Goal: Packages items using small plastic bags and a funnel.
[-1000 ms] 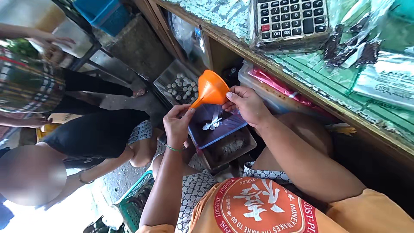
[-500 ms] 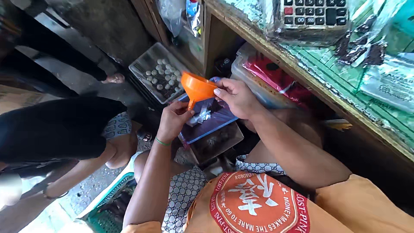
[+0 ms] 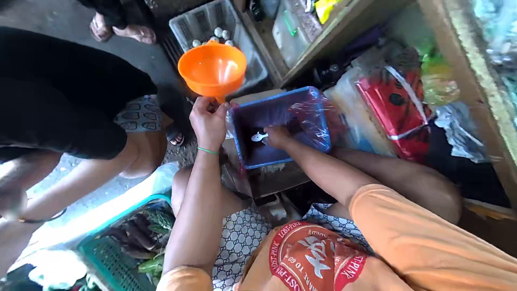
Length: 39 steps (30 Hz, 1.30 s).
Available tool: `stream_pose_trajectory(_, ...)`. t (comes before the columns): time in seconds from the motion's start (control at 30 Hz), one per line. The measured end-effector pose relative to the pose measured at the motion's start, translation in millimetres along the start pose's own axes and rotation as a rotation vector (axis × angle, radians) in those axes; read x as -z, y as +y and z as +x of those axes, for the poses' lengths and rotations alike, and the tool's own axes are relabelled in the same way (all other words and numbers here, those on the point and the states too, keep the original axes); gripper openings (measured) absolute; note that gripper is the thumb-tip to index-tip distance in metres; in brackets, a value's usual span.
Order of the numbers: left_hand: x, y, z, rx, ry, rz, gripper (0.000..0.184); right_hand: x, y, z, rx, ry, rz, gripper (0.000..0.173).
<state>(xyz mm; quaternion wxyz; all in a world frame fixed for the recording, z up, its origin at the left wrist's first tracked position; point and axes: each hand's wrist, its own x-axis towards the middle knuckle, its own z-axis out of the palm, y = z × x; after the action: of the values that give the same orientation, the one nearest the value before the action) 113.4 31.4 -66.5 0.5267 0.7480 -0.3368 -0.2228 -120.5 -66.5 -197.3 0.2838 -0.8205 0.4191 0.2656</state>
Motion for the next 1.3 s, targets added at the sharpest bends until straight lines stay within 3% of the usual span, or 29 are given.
stream_pose_trajectory(0.17, 7.7, -1.9, 2.0, 0.058, 0.051, -0.13, 0.019, -6.0, 7.9, 16.5, 0.066, -0.013, -0.222, 0.02)
stream_pose_trajectory(0.37, 1.2, -11.3, 2.8, -0.068, 0.137, -0.262, 0.06, 33.3, -15.2, 32.4, 0.133, -0.002, -0.226, 0.033)
stream_pose_trajectory(0.67, 0.3, -17.3, -1.1, -0.059, 0.122, -0.137, 0.053, 6.9, -15.3, 36.4, 0.237, 0.098, -0.23, 0.024)
stream_pose_trajectory(0.83, -5.9, -15.8, 1.3, -0.003, 0.065, -0.078, 0.051, -14.5, -5.6, 15.5, 0.215, -0.068, -0.221, 0.025)
stream_pose_trajectory(0.93, -7.3, -14.3, 1.4, 0.058, 0.045, -0.017, 0.039, -20.8, -1.7, 9.7, 0.164, -0.264, -0.12, 0.032)
stream_pose_trajectory(1.0, -8.7, -15.0, 0.0, 0.093, 0.041, 0.02, 0.031, -27.0, 4.7, 8.7, 0.154, -0.298, -0.025, 0.032)
stream_pose_trajectory(1.13, -14.4, -24.1, -30.1, 0.044, 0.055, 0.05, 0.052, -41.4, 30.3, 2.9, 0.178, -0.304, 0.144, 0.03)
stream_pose_trajectory(1.3, -9.1, -9.6, -51.5, 0.044, 0.148, 0.001, 0.064, -11.5, 39.2, -5.8, 0.235, -0.213, 0.254, 0.031)
